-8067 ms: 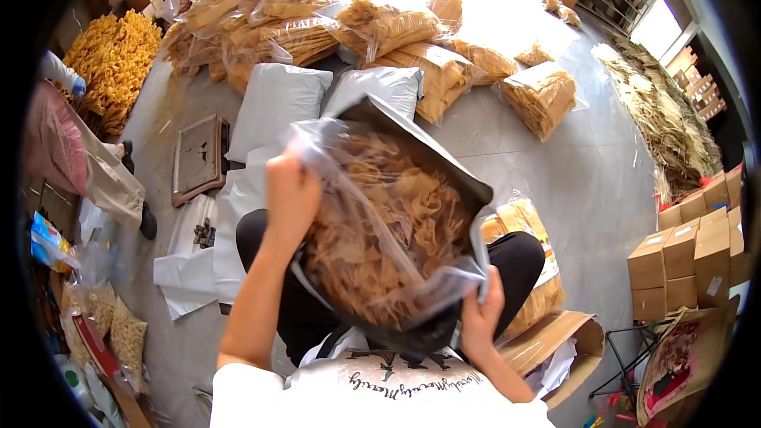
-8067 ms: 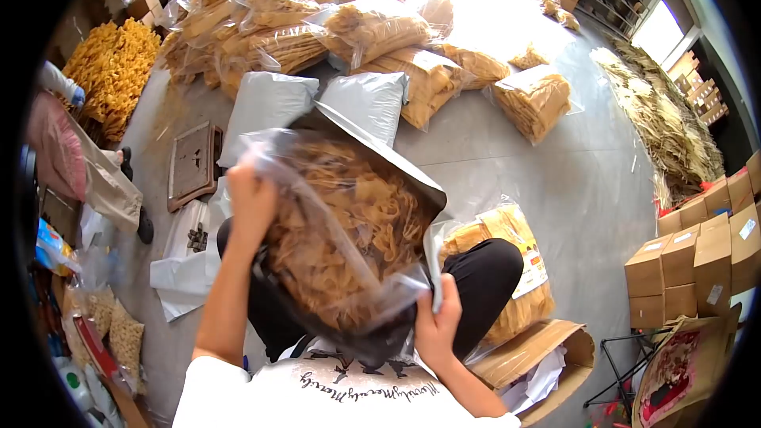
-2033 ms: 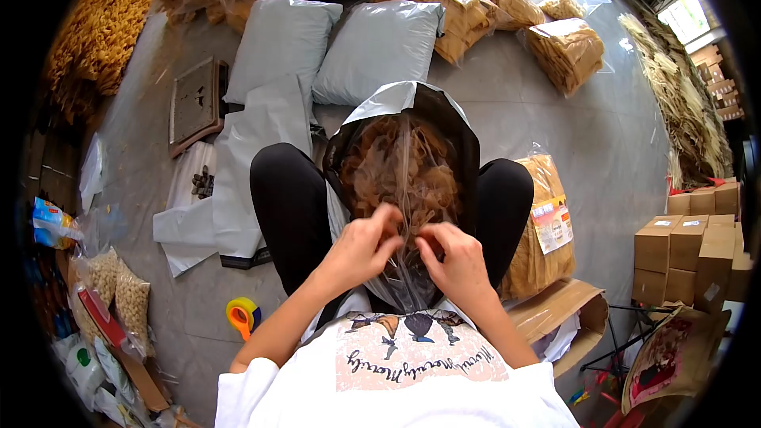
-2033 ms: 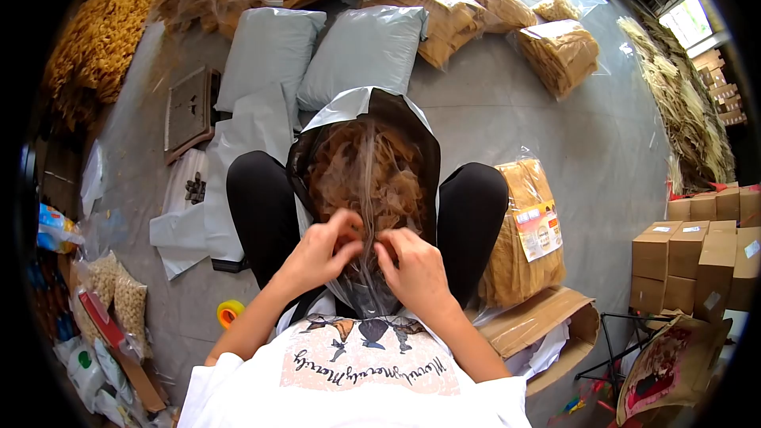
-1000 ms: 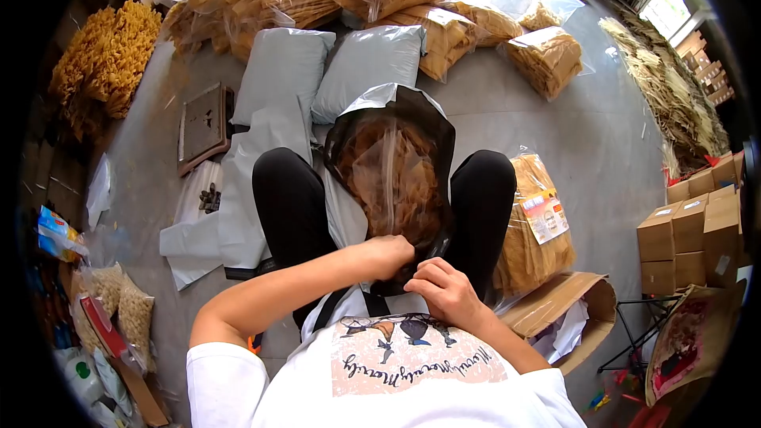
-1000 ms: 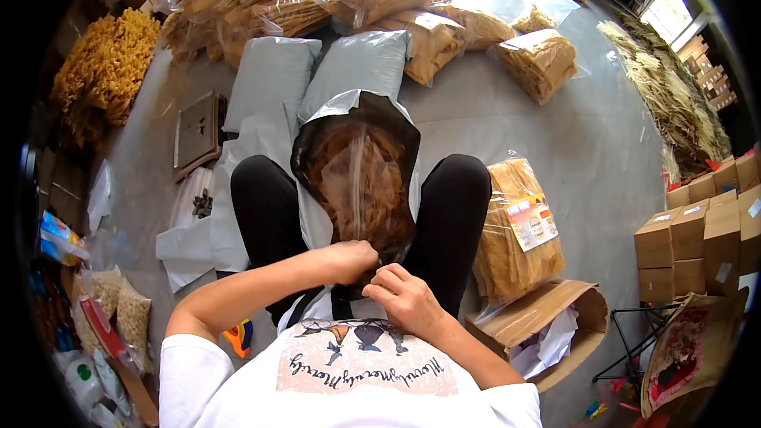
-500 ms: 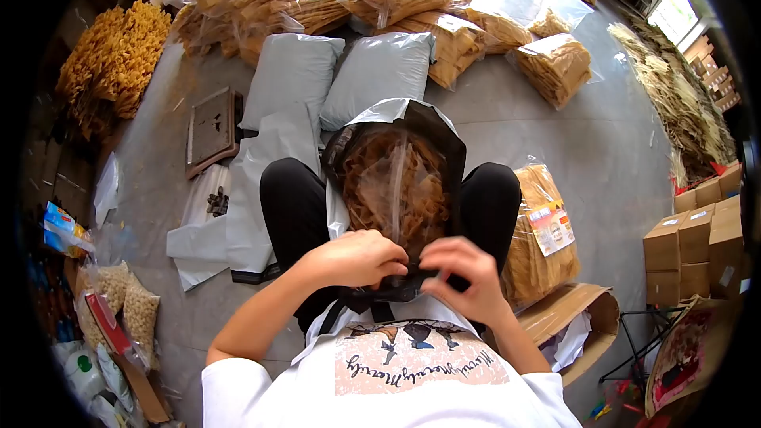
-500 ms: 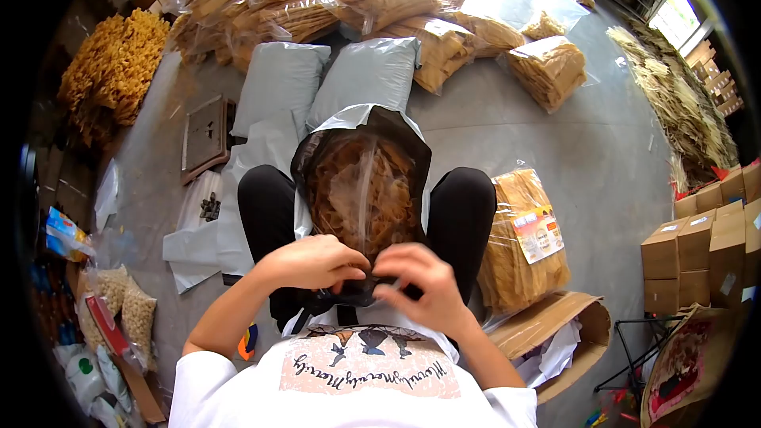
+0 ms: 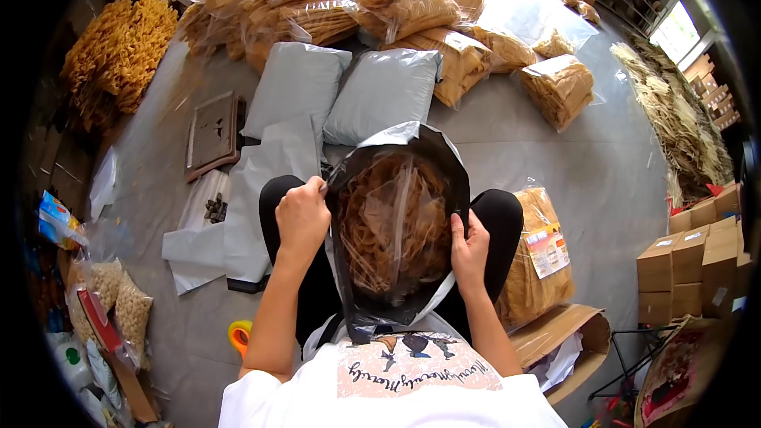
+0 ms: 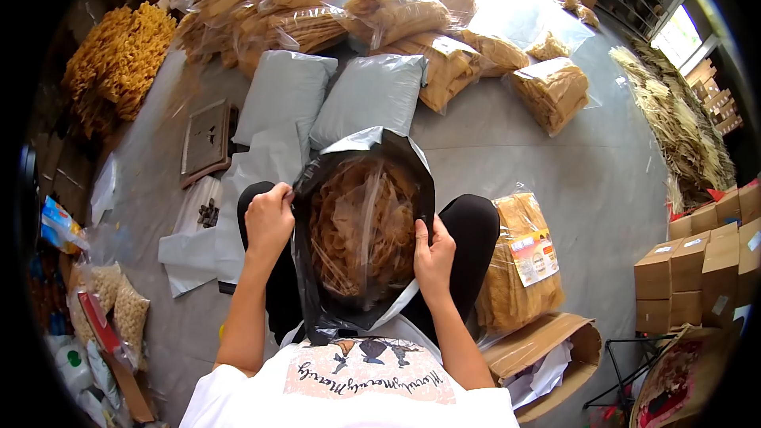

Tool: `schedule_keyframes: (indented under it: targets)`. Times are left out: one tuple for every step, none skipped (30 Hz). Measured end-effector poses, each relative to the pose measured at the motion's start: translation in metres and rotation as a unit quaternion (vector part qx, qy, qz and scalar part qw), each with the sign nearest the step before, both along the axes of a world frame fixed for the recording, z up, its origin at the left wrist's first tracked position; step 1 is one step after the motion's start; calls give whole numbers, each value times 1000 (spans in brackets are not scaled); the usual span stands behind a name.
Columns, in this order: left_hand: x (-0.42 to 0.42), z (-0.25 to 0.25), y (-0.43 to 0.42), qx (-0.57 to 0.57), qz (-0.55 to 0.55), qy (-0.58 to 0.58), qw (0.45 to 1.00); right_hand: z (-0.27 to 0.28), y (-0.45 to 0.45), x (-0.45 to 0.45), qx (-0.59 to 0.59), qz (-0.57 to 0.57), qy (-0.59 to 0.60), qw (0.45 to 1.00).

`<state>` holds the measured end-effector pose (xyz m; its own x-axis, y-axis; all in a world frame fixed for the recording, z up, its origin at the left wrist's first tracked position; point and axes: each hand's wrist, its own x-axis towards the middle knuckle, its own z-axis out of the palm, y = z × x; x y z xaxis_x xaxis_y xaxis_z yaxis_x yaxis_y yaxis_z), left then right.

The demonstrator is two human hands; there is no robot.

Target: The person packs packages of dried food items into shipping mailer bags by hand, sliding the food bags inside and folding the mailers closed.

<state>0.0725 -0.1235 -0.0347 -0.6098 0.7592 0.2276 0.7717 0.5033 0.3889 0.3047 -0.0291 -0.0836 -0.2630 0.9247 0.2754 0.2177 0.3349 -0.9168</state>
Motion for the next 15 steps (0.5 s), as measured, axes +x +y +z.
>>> schedule_keyframes:
  targets:
    - [0, 9, 1, 30, -10, 10, 999, -3, 0, -4, -52, 7, 13, 999]
    - [-1, 16, 2, 60, -19, 21, 998, -4, -1, -10, -103, 14, 26, 994]
    - [-4, 17, 4, 61, -19, 22, 998, -1, 2, -19, -73, 16, 71, 995]
    - [-9, 18, 5, 65, -7, -8, 998, 0, 1, -21, -73, 16, 72, 995]
    - [-13, 19, 6, 69, 5, -38, 997, 1, 2, -24, -76, 9, 93, 993]
    - [-14, 9, 9, 73, 4, -35, 997, 3, 4, -26, -77, 1, 115, 990]
    - [-12, -8, 14, 159, -22, -284, 945, 6, 4, -26, -87, 2, 121, 989]
    - [-9, -21, 15, 230, -47, -514, 825, 9, 0, -26, -84, 0, 123, 989]
    - [7, -23, 18, 212, -93, -506, 831, 13, -4, -30, -74, -4, 69, 995]
    - [28, -26, 22, 193, -135, -500, 833, 17, -9, -32, -65, -7, 13, 998]
    - [43, -9, 23, 215, -154, -531, 805, 21, -15, -32, -24, 6, 18, 1000]
    - [52, 8, 20, 231, -170, -562, 776, 27, -22, -32, 0, 25, 35, 999]
    - [54, 8, 19, 221, -164, -620, 735, 32, -25, -36, 1, 36, 49, 998]
    - [58, -5, 17, 213, -157, -625, 734, 35, -28, -39, -1, 48, 63, 997]
    - [59, -27, 20, 195, -142, -605, 759, 34, -29, -45, 8, 55, 10, 998]
